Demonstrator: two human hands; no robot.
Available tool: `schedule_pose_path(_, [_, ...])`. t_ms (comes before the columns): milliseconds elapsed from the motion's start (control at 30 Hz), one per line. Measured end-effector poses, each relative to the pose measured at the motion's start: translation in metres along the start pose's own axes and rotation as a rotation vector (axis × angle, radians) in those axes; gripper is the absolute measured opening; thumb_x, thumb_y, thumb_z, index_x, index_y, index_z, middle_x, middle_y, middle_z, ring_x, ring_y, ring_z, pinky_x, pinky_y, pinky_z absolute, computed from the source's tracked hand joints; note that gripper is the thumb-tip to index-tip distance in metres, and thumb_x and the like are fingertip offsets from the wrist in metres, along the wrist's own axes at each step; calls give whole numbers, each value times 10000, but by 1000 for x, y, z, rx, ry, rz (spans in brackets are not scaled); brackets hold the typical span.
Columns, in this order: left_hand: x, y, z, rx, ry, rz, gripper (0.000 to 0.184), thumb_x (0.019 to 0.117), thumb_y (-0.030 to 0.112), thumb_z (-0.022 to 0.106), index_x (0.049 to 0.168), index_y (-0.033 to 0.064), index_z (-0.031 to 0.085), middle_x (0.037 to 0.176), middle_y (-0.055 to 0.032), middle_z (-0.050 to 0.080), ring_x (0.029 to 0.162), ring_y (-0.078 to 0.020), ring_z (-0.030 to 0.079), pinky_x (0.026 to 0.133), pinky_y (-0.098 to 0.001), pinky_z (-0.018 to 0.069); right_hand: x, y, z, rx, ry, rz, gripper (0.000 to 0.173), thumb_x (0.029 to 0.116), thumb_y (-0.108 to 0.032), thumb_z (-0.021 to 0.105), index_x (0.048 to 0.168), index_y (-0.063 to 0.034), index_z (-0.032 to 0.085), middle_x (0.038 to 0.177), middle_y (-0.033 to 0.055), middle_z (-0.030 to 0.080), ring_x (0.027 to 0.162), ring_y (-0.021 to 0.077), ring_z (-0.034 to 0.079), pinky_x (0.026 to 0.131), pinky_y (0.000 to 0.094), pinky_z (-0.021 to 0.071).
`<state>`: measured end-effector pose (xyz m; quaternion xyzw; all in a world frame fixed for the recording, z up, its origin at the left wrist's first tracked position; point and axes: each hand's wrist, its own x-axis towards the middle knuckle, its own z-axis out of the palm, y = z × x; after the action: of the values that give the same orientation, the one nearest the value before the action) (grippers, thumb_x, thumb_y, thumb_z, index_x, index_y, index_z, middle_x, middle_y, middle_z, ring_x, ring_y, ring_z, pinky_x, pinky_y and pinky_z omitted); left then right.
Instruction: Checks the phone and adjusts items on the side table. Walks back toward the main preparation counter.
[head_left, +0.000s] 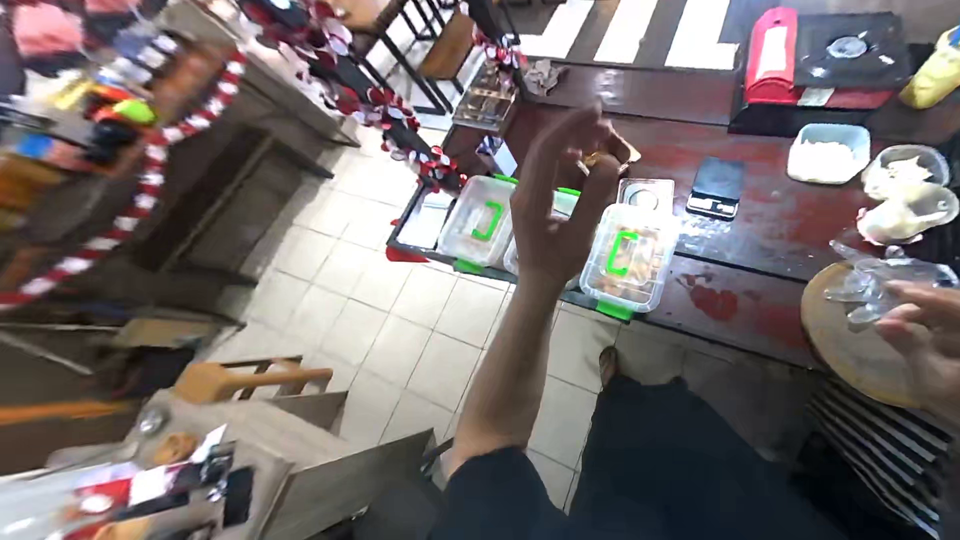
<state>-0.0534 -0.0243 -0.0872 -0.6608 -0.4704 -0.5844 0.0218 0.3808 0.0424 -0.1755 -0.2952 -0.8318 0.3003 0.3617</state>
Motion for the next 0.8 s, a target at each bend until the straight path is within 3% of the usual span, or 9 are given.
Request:
schedule_pose_path(67, [-47, -48, -16, 131, -7, -248, 367, 1013, 128, 614, 1342, -33, 585, 1229, -129, 691, 1155, -209, 660, 989, -409, 556, -40, 43, 65, 129, -50, 248, 457, 909, -108, 759, 1336, 1, 639, 1242, 144, 695, 940, 146, 723, 873, 322, 624])
schedule_pose_path(133, [-82, -96, -31, 323, -90, -487, 391, 997, 201, 644, 1348, 32, 612, 1230, -92, 704, 1157, -176, 666, 1000, -396, 555, -89, 83, 115, 153, -166, 528, 510, 858, -119, 816, 1335, -36, 654, 1294, 129, 684, 989, 189, 735, 889, 369, 635])
schedule_pose_path(233, [-111, -151, -49, 538, -289, -748, 590, 944, 302, 728, 1451, 66, 542, 1315, -126, 662, 1251, -266, 612, 1077, -496, 489, -150, 118, 169, 87, -349, 814, 516, 814, -149, 867, 1294, -79, 690, 1274, 121, 703, 1115, 224, 704, 975, 460, 584])
schedule_pose_path(300, [-123, -175, -55, 632, -410, -869, 742, 898, 362, 781, 1510, 83, 468, 1416, -163, 592, 1341, -348, 538, 1119, -563, 435, -176, 124, 192, 78, -444, 927, 488, 849, -57, 820, 1313, -62, 669, 1293, 152, 689, 1107, 266, 712, 983, 486, 583])
schedule_pose_path(400, [-126, -202, -59, 710, -549, -957, 973, 817, 438, 850, 1573, 77, 354, 1522, -249, 465, 1406, -446, 446, 1114, -620, 415, -196, 127, 214, -49, -623, 996, 522, 872, -52, 790, 1371, -103, 646, 1318, 164, 676, 1167, 338, 677, 1034, 558, 523])
schedule_pose_path(500, [-126, -222, -62, 738, -674, -1014, 1092, 788, 482, 859, 1616, 102, 257, 1513, -270, 460, 1381, -460, 465, 1084, -629, 437, -208, 129, 234, -95, -656, 1095, 484, 864, -208, 839, 1300, -84, 668, 1112, 133, 743, 939, 269, 747, 843, 507, 629])
schedule_pose_path(533, [-125, -226, -64, 732, -710, -1024, 1103, 793, 481, 854, 1625, 108, 233, 1489, -275, 484, 1358, -467, 486, 1064, -636, 448, -209, 128, 240, -113, -646, 1116, 431, 902, -219, 801, 1287, -74, 675, 1083, 142, 751, 925, 282, 748, 850, 523, 618])
schedule_pose_path(633, [-120, -232, -67, 719, -783, -1023, 1095, 811, 470, 842, 1632, 111, 212, 1420, -269, 546, 1305, -465, 532, 1016, -625, 483, -201, 119, 262, -166, -655, 1081, 387, 953, -74, 702, 1337, -70, 654, 1239, 175, 705, 1142, 334, 684, 1036, 556, 517])
schedule_pose_path(800, [-117, -233, -64, 662, -758, -1055, 1126, 782, 347, 869, 1641, 124, 176, 1412, -295, 521, 1273, -483, 538, 941, -613, 528, -162, 84, 315, -167, -616, 1086, 539, 899, -5, 741, 1411, -107, 607, 1324, 195, 661, 1100, 370, 696, 985, 572, 544])
